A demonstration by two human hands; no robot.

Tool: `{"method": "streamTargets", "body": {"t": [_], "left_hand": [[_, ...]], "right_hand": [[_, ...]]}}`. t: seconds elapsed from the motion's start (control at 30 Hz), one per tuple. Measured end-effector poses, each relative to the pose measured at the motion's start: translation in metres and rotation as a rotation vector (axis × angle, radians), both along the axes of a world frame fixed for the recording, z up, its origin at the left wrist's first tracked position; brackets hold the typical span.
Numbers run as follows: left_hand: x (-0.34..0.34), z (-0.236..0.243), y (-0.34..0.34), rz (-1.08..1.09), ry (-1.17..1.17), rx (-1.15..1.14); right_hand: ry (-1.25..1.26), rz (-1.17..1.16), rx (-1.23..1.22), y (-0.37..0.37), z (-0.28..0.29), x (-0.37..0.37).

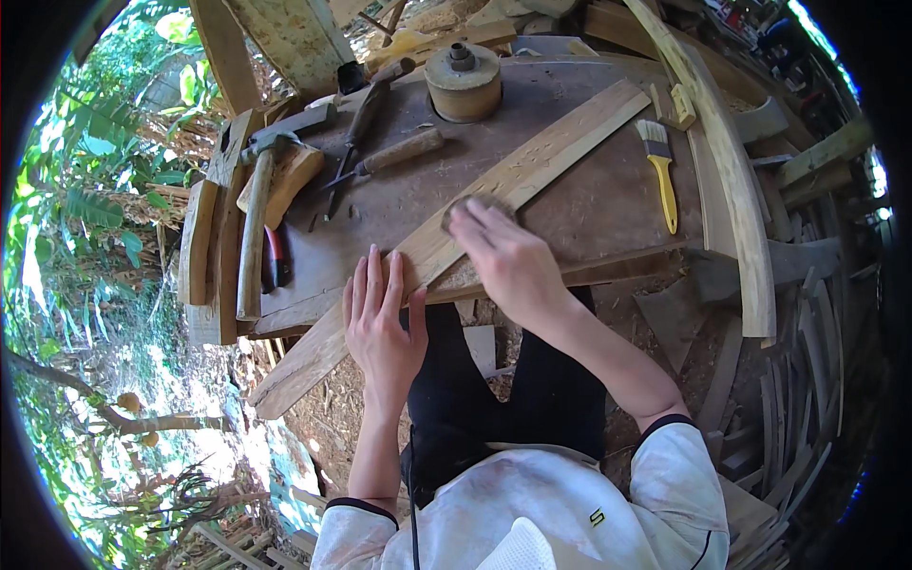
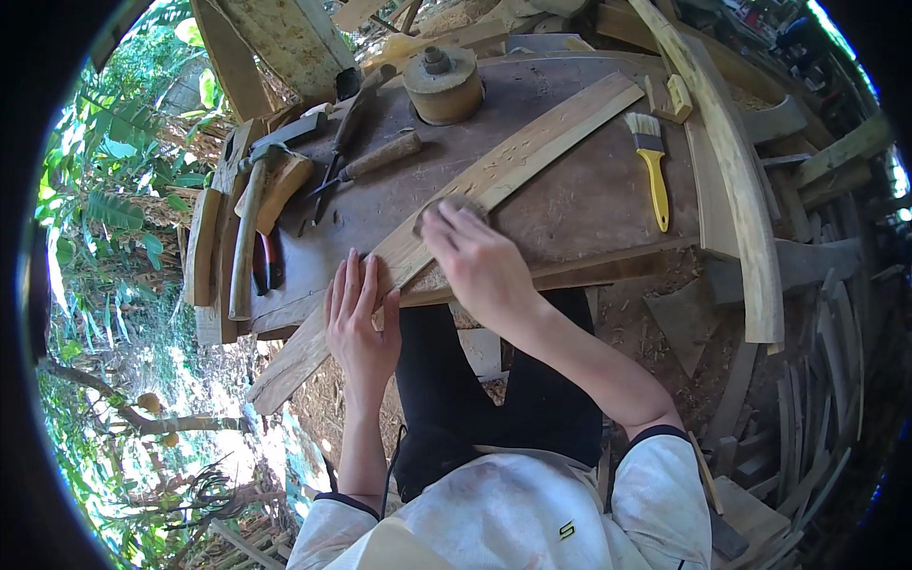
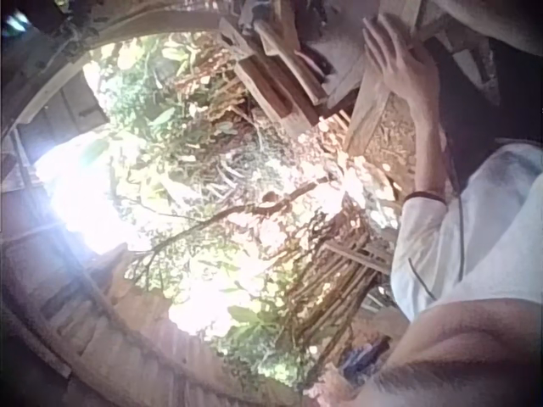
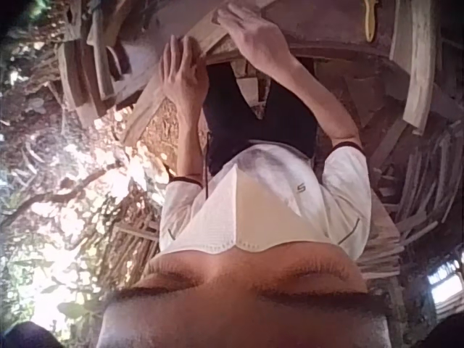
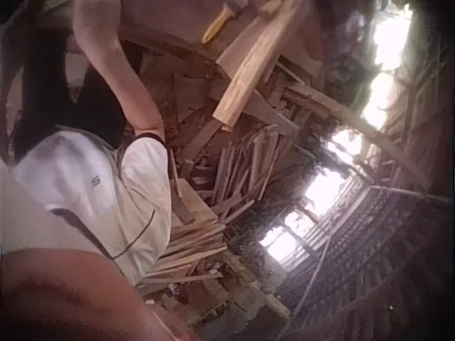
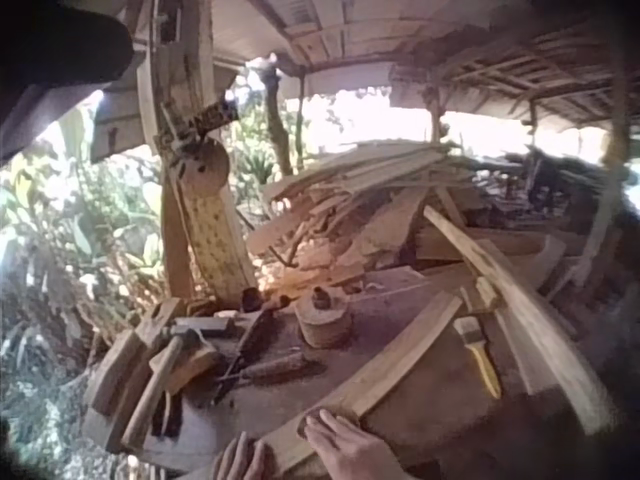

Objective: The person uses a hammer and a chisel to carve a groove into a long wooden plank. They then smooth the plank's surface using a sanding block and finish by brushing away the sawdust with a paintbrush.

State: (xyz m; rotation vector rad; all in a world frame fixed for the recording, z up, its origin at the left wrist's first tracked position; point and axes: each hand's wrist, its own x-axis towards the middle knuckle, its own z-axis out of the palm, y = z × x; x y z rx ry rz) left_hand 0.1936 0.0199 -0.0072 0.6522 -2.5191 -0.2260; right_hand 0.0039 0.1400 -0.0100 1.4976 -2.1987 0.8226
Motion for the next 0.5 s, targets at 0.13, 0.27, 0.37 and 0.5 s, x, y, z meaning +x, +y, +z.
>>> {"method": "streamTargets", "body": {"t": [0.13,0.27,0.37,0.5], "left_hand": [[0.004,0.000,-0.001,0.010,-0.004,-0.014],[0.000,-0.002,-0.001,-0.001,0.000,-0.025],[0.007,-0.003,-0.002,0.013,-0.011,-0.030],[-0.003,0.001,0.001,0.004,0.001,0.018]], "right_hand": [[-0.211,-0.112,0.055,0.001,0.021,-0.027],[-0.116,0.150,-0.075,-0.009,0.004,0.015],[-0.236,0.002,0.061,-0.009,0.014,-0.016],[-0.148,-0.245,-0.075,-0.006,-0.002,-0.051]]}}
